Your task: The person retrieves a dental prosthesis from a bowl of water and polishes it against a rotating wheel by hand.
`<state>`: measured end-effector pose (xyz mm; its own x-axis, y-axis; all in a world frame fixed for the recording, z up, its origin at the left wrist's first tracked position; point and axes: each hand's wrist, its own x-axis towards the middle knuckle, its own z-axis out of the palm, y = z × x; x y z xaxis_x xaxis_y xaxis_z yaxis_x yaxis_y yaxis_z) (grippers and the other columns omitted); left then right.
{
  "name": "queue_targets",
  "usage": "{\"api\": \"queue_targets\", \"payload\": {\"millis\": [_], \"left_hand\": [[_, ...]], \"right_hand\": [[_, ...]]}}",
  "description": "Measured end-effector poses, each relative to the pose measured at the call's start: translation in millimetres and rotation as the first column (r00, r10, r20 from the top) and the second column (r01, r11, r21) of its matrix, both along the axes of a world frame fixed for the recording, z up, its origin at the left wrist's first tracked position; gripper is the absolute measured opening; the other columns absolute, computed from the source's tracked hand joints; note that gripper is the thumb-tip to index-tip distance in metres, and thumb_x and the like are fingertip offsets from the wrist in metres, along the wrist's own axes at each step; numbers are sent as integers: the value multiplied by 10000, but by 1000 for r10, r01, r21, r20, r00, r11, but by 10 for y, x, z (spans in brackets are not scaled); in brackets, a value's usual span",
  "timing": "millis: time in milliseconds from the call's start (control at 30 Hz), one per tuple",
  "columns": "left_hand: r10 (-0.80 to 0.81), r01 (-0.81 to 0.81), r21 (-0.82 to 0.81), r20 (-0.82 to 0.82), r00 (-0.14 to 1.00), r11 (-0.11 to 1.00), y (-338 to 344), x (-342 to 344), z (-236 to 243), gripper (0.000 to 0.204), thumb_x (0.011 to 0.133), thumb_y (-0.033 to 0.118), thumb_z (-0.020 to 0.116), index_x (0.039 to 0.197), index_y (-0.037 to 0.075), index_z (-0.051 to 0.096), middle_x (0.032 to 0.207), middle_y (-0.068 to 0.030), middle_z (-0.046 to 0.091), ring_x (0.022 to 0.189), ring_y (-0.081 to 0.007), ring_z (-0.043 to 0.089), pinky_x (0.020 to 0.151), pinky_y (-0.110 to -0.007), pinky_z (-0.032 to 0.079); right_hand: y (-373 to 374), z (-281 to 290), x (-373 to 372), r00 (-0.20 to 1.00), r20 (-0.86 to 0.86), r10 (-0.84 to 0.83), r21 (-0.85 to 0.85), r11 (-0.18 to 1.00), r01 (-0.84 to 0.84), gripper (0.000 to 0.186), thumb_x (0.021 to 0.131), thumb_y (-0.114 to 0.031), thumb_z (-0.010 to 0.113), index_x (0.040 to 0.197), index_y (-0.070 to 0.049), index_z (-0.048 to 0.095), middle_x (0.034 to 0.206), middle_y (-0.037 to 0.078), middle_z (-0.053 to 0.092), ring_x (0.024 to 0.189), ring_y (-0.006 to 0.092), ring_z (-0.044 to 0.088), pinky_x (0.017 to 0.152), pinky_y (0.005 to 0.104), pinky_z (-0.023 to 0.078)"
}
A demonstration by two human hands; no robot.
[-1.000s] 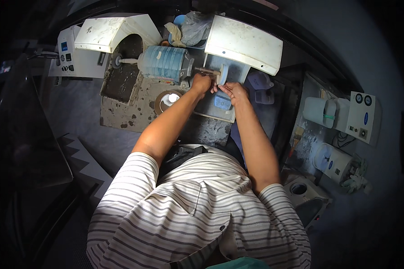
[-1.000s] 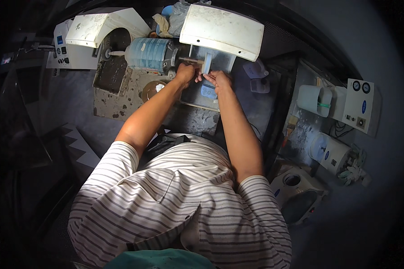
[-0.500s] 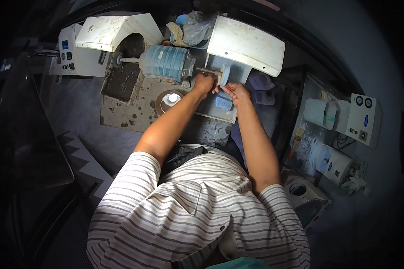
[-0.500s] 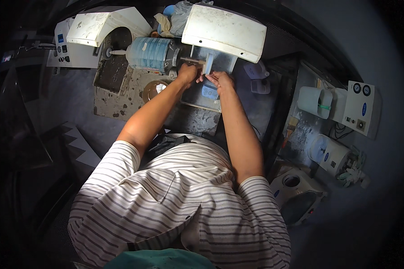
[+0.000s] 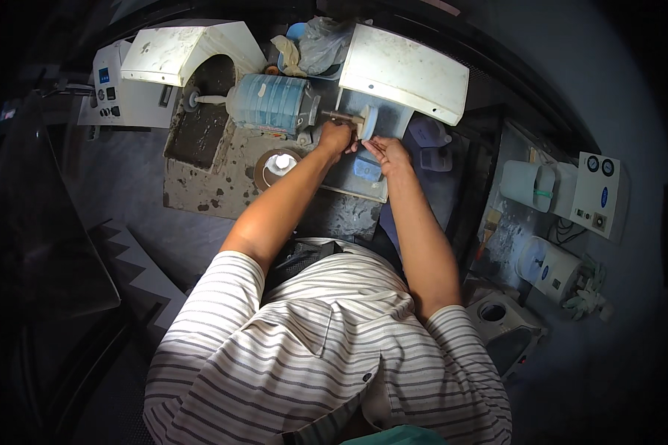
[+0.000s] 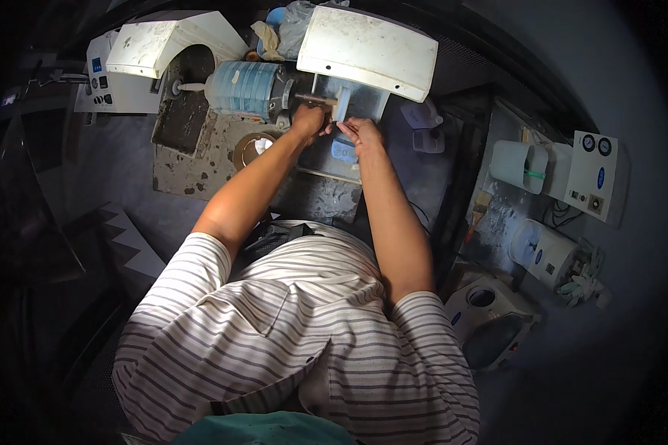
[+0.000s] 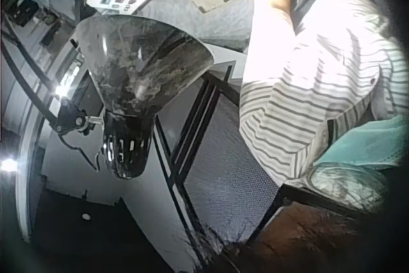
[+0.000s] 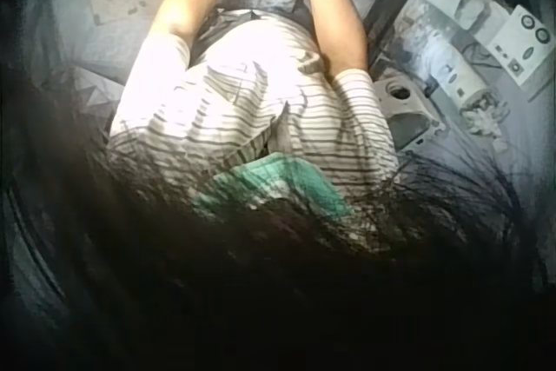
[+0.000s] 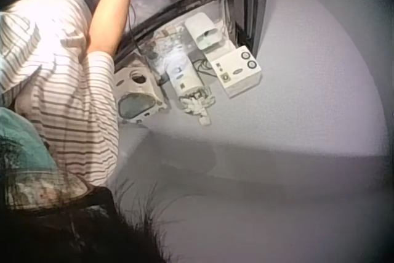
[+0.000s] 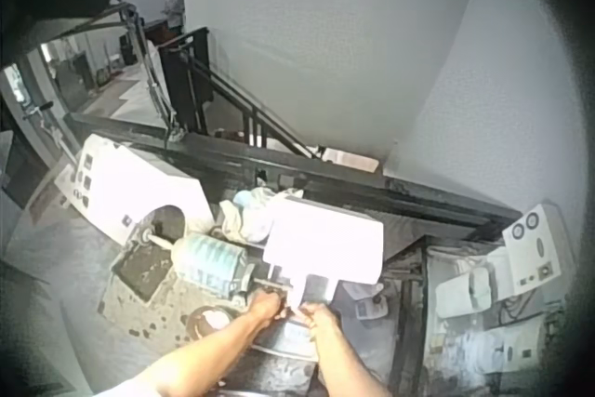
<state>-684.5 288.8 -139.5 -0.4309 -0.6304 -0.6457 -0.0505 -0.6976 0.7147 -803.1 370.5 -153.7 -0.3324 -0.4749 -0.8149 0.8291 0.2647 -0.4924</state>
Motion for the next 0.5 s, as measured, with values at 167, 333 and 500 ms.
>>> {"api": "queue_targets", "payload": {"millis": [167, 333, 500], "left_hand": [[24, -25, 58, 12, 1000, 998, 18, -18, -22, 165, 809, 64, 521, 678, -37, 533, 526, -106, 511, 363, -179, 477, 306, -282, 287], [30, -30, 20, -17, 999, 999, -6, 10, -45, 157, 804, 60, 522, 676, -30, 533, 527, -103, 510, 359, -176, 470, 306, -280, 285], [22, -22, 7, -27, 999, 1000, 2, 60, -20, 163, 803, 68, 531, 664, -16, 524, 521, -94, 500, 353, -170, 460, 307, -276, 280]], "right_hand": [[5, -41, -48, 1000, 10, 20, -6, 1000, -19, 61, 834, 28, 487, 852, 85, 479, 836, 189, 565, 745, 293, 620, 699, 348, 586], [-26, -74, -14, 1000, 15, 25, 1, 1000, -25, 56, 830, 28, 487, 846, 81, 481, 818, 188, 568, 736, 295, 622, 693, 346, 587], [-20, 41, 57, 1000, 24, -16, 15, 1000, 16, 49, 823, 36, 484, 843, 81, 480, 810, 186, 573, 729, 302, 630, 678, 339, 590]]}}
